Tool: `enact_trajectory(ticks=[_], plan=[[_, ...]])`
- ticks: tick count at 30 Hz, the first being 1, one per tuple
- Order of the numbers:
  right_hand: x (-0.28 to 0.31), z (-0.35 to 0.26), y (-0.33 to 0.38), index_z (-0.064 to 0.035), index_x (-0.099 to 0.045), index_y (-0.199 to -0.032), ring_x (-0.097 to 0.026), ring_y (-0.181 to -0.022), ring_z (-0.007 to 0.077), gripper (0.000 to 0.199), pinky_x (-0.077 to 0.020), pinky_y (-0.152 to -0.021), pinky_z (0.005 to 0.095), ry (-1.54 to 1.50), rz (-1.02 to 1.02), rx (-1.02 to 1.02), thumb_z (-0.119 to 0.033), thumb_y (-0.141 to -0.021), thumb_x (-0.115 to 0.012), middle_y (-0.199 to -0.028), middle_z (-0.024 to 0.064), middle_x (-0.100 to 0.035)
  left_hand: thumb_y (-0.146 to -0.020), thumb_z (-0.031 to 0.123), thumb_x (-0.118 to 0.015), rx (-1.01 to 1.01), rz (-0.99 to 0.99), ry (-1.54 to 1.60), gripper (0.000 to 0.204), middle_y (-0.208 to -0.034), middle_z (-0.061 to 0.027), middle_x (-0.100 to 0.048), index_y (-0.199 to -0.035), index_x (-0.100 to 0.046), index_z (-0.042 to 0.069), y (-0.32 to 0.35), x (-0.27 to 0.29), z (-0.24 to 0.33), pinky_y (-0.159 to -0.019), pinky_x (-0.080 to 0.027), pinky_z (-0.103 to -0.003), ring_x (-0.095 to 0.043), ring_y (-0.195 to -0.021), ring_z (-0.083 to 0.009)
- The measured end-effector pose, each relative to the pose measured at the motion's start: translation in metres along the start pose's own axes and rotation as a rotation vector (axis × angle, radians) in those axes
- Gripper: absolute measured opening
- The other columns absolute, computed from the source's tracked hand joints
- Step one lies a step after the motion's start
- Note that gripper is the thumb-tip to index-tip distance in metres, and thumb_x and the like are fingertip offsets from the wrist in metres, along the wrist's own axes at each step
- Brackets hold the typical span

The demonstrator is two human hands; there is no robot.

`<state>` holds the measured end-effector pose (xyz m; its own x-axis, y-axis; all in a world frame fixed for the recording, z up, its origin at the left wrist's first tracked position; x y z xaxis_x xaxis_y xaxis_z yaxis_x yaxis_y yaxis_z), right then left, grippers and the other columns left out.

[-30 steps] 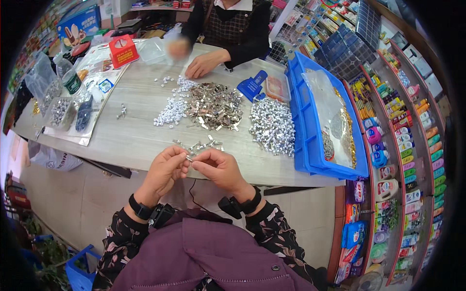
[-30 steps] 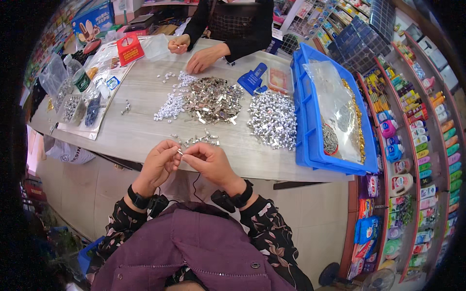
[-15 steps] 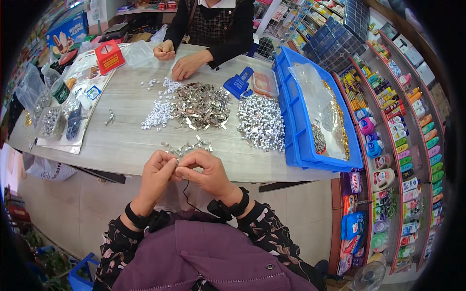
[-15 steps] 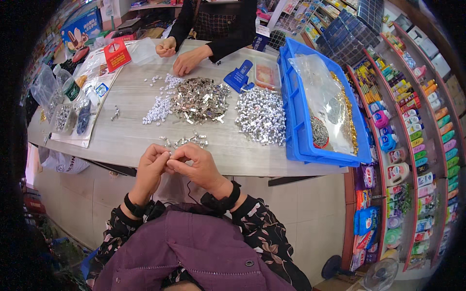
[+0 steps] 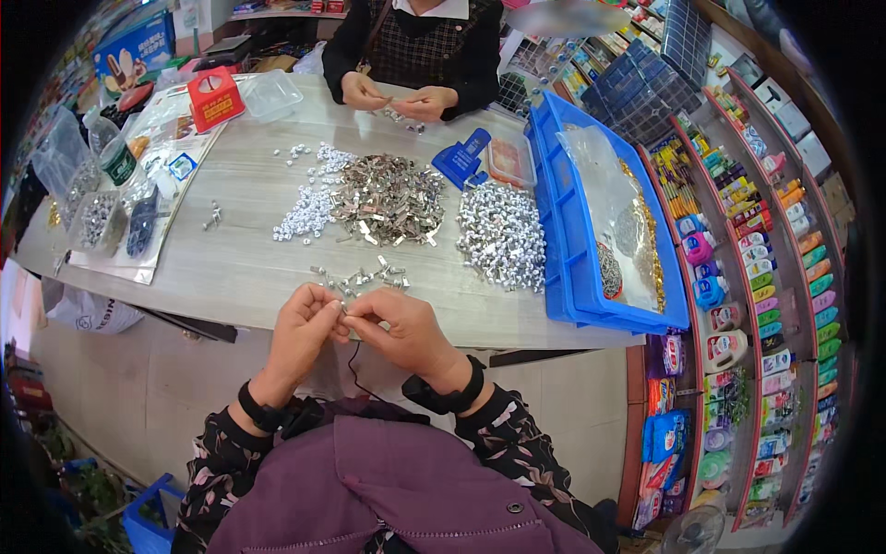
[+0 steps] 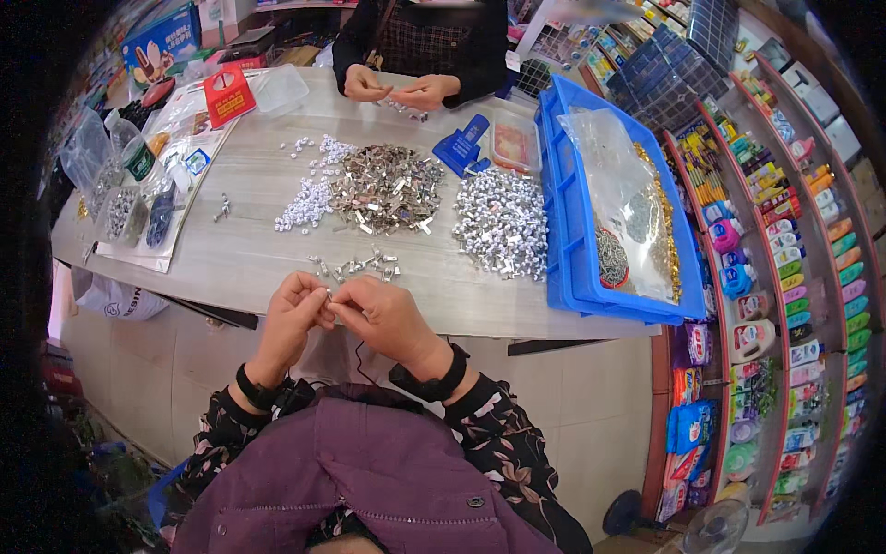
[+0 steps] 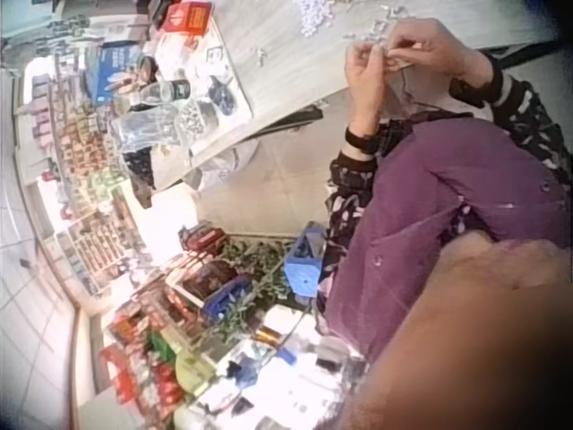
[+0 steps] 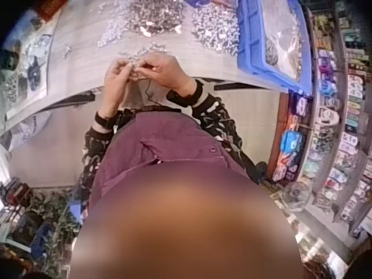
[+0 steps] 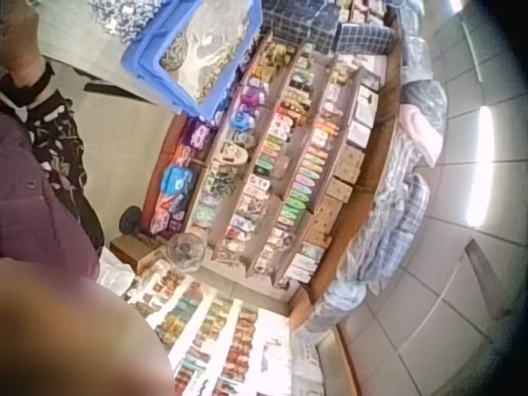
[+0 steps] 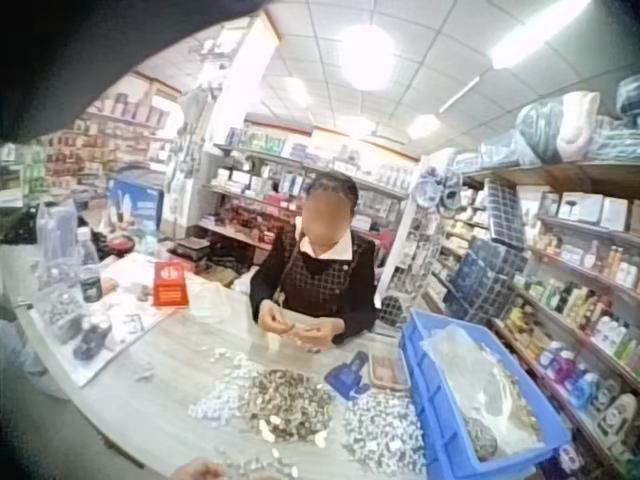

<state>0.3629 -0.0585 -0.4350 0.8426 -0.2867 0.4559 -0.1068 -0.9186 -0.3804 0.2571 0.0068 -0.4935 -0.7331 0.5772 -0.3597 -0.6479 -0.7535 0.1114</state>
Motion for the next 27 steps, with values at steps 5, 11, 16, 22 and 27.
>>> enact_trajectory(ticks=[5, 11, 16, 22, 27], plan=[[-0.007, 0.019, 0.001, -0.0034, -0.061, -0.088, -0.059, -0.071, 0.01, 0.008, -0.0474, -0.063, 0.0223, -0.345, 0.036, -0.127, -0.006, -0.081, -0.064, -0.08, 0.004, -0.06, -0.09, 0.007, -0.049, -0.118, -0.034, -0.117, 0.007, -0.078, -0.0042, -0.059, -0.093, -0.048, 0.001, -0.002, -0.001, 0.004, -0.056, -0.049, -0.02, -0.058, -0.065, -0.0084], [-0.036, 0.041, 0.005, -0.002, -0.059, -0.096, -0.058, -0.078, 0.0089, 0.015, -0.0462, -0.066, 0.0205, -0.8, -0.136, -0.44, -0.004, -0.082, -0.063, -0.087, 0.0011, -0.059, -0.089, 0.013, -0.053, -0.236, 0.055, -0.351, 0.014, -0.077, -0.0082, -0.06, -0.095, -0.049, 0.001, 0.01, -0.003, 0.022, -0.056, -0.049, -0.027, -0.06, -0.065, -0.0124], [-0.021, 0.06, 0.015, -0.0018, -0.058, -0.097, -0.057, -0.077, 0.0076, 0.018, -0.0468, -0.067, 0.0206, -0.501, -0.071, -0.349, -0.007, -0.081, -0.065, -0.087, 0.0016, -0.06, -0.087, 0.022, -0.056, -0.416, 0.0, -0.758, 0.023, -0.072, -0.0133, -0.059, -0.095, -0.051, 0.001, 0.017, -0.026, 0.037, -0.057, -0.047, -0.034, -0.06, -0.063, -0.0195], [-0.015, 0.042, -0.004, -0.0021, -0.06, -0.098, -0.057, -0.073, 0.0074, 0.023, -0.0473, -0.065, 0.0214, -0.329, -0.102, -0.306, -0.01, -0.078, -0.069, -0.083, 0.0014, -0.06, -0.084, 0.02, -0.058, -0.032, -0.036, -0.526, 0.02, -0.07, -0.0162, -0.059, -0.089, -0.053, 0.001, -0.024, 0.03, 0.032, -0.057, -0.045, -0.031, -0.057, -0.06, -0.0239], [0.024, 0.048, -0.039, -0.0043, -0.061, -0.103, -0.058, -0.073, 0.0115, 0.023, -0.0472, -0.065, 0.0231, 0.054, -0.039, -0.218, -0.01, -0.08, -0.064, -0.083, 0.0044, -0.061, -0.084, 0.015, -0.056, -0.479, 0.275, -1.206, 0.012, -0.064, -0.0099, -0.056, -0.087, -0.052, 0.004, -0.049, 0.108, 0.099, -0.053, -0.044, -0.031, -0.055, -0.056, -0.02]])
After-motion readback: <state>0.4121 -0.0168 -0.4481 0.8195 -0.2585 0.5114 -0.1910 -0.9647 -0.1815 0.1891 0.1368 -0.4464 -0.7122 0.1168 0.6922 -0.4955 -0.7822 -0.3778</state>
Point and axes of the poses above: each hand's wrist, its own y-axis away from the middle knuckle, its own x-axis out of the back of the hand, z = x × y, the point moved 8 cm from there along -y, towards the middle knuckle
